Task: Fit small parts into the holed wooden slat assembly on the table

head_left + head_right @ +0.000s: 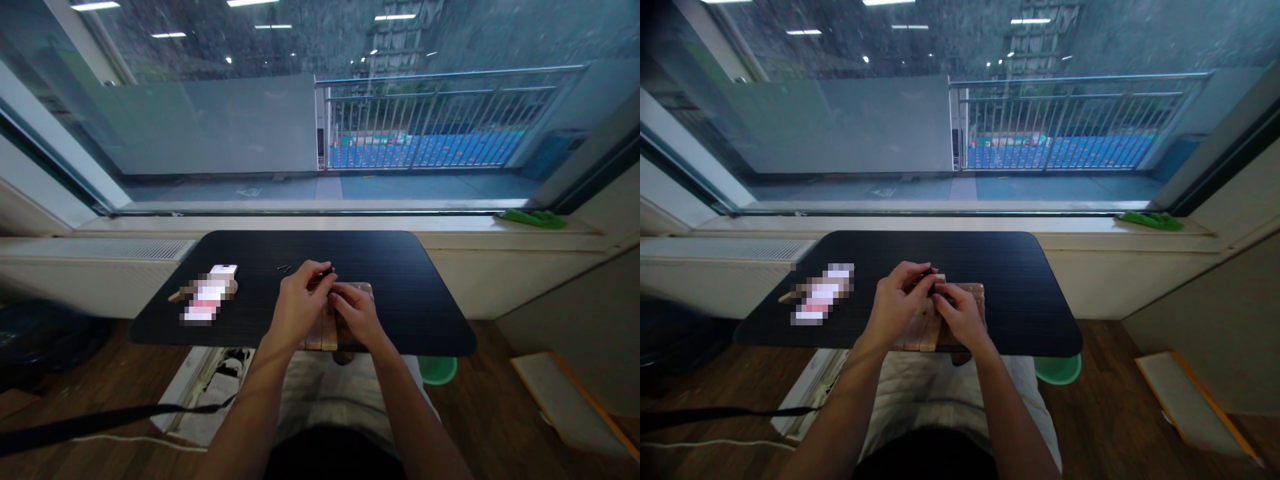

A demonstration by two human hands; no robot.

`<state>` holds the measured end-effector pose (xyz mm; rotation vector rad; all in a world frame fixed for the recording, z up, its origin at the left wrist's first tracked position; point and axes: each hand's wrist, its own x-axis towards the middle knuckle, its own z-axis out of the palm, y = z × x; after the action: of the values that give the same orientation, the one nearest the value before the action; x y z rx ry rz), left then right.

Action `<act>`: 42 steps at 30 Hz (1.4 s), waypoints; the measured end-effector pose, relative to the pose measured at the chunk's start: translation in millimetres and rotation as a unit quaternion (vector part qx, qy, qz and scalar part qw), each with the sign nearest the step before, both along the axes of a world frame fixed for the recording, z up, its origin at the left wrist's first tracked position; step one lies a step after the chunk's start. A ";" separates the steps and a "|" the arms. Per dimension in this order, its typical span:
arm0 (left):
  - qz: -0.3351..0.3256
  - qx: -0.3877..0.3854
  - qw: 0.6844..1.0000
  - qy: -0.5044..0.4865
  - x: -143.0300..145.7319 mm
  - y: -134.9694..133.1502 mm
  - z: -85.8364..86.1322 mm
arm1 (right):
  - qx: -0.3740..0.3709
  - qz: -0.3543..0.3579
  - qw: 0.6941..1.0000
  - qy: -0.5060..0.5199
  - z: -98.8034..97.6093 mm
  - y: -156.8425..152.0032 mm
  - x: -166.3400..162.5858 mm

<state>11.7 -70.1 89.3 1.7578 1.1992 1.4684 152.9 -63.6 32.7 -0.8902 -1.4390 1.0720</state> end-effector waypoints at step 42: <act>0.004 0.041 0.999 0.033 2.8 -9.4 4.6 | 0.023 0.013 1.000 0.000 -1.0 0.2 3.9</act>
<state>14.5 -79.4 93.9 1.8717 1.1963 1.4922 156.8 -63.4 31.7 -0.8394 -1.4737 1.0541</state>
